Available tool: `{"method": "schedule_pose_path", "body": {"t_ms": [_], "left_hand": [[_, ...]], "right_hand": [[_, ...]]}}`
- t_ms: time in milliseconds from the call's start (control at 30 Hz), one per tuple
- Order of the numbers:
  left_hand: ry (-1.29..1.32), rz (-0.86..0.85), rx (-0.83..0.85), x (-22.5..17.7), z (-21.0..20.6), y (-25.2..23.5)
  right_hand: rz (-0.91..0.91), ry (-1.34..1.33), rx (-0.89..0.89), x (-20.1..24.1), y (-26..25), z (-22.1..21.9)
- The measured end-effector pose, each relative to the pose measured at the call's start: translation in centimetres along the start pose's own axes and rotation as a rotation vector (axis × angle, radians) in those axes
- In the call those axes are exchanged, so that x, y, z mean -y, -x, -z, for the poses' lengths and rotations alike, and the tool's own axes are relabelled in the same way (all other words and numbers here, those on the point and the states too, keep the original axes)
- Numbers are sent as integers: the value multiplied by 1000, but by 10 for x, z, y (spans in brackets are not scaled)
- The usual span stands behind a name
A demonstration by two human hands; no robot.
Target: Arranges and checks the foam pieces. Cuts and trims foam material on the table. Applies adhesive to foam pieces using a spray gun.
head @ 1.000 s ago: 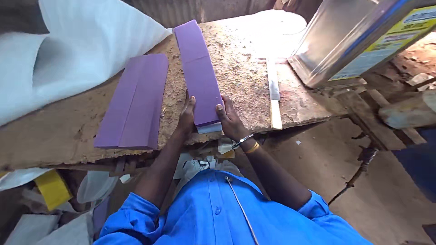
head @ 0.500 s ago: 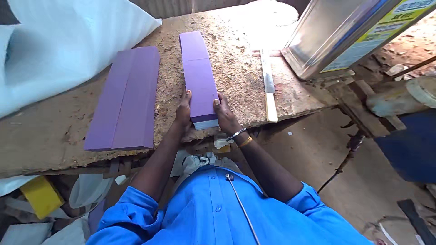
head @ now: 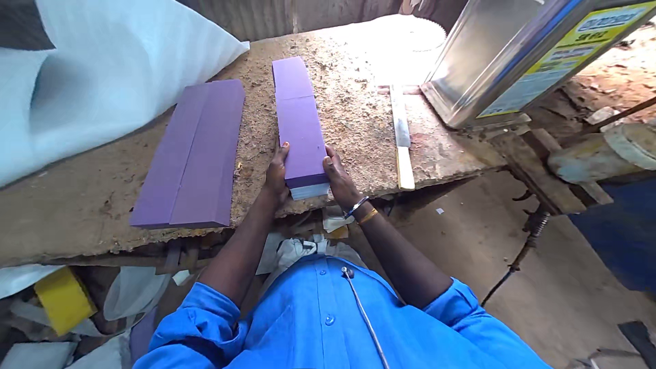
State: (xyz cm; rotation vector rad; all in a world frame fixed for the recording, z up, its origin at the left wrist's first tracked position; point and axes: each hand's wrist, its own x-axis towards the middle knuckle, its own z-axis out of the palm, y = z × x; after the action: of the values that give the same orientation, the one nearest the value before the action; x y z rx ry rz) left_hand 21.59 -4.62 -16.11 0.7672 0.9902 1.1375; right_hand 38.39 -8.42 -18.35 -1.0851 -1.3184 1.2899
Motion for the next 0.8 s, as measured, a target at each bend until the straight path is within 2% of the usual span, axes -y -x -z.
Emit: {"method": "schedule_pose_path", "body": {"t_ms": [133, 267, 467, 600, 733, 800], "left_hand": [[20, 0, -11, -1, -8, 5], [-27, 10, -23, 4, -12, 18], [-116, 31, -3, 5, -4, 14], [-339, 24, 26, -2, 5, 11], [-683, -113, 57, -18, 7, 9], [-891, -264, 77, -23, 13, -2]], "right_hand": [[-5, -24, 2, 6, 5, 4], [-95, 34, -20, 27, 33, 3], [-79, 5, -42, 16, 27, 2], [-42, -40, -121, 1, 28, -1], [-42, -78, -364, -12, 99, -7], [-132, -116, -457, -33, 139, -2]]}}
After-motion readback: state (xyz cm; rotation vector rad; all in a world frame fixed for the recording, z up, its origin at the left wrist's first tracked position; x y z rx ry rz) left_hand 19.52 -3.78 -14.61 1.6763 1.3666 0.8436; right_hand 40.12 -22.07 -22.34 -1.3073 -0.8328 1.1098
